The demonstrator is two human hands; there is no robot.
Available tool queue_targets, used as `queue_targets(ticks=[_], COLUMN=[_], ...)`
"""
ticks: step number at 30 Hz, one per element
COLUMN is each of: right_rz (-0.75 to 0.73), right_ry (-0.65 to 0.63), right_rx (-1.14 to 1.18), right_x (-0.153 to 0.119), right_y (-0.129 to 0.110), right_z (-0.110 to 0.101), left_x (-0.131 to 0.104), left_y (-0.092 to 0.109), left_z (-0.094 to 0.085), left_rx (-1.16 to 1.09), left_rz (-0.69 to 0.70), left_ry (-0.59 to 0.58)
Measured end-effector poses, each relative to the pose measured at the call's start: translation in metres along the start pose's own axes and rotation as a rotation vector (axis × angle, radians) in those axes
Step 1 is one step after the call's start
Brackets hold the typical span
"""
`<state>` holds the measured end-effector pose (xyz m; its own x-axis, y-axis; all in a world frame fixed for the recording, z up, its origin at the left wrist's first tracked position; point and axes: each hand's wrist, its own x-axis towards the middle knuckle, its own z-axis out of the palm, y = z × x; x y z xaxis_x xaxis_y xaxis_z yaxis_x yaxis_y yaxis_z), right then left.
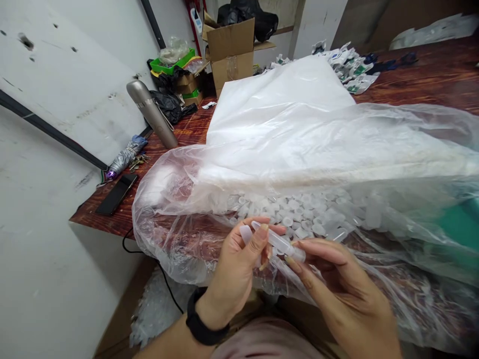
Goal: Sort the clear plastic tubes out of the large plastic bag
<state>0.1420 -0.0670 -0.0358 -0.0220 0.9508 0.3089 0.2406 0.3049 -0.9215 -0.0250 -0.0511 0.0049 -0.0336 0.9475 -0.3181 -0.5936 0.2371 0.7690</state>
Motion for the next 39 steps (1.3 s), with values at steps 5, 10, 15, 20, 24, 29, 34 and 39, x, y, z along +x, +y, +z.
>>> queue_targets(ticks=[5, 10, 15, 20, 24, 29, 34, 39], right_rz=[-0.039, -0.011, 0.112, -0.118, 0.136, 0.12, 0.054, 0.39], right_ry=[0.026, 0.102, -0.042, -0.146, -0.222, -0.145, -0.175, -0.239], right_rx=[-0.004, -0.008, -0.01, -0.2, -0.07, -0.097, -0.153, 0.223], right_x=[-0.005, -0.011, -0.01, -0.009, -0.015, -0.02, -0.019, -0.022], right_y=[-0.003, -0.005, -0.007, -0.014, -0.013, -0.007, -0.006, -0.009], right_z=[0.002, 0.006, 0.0, -0.002, -0.004, -0.008, -0.008, 0.003], left_x=[-0.011, -0.02, -0.024, -0.025, -0.028, -0.03, -0.029, -0.029], left_y=[-0.015, -0.034, -0.036, -0.036, -0.04, -0.041, -0.039, -0.044], left_z=[-0.003, -0.01, -0.01, -0.01, -0.012, -0.011, -0.012, -0.015], left_rx=[0.018, 0.037, 0.026, 0.009, 0.027, 0.023, 0.022, 0.065], left_rz=[0.082, 0.134, 0.118, 0.099, 0.065, 0.059, 0.071, 0.095], left_ry=[0.052, 0.052, -0.003, 0.003, -0.022, 0.022, 0.006, -0.039])
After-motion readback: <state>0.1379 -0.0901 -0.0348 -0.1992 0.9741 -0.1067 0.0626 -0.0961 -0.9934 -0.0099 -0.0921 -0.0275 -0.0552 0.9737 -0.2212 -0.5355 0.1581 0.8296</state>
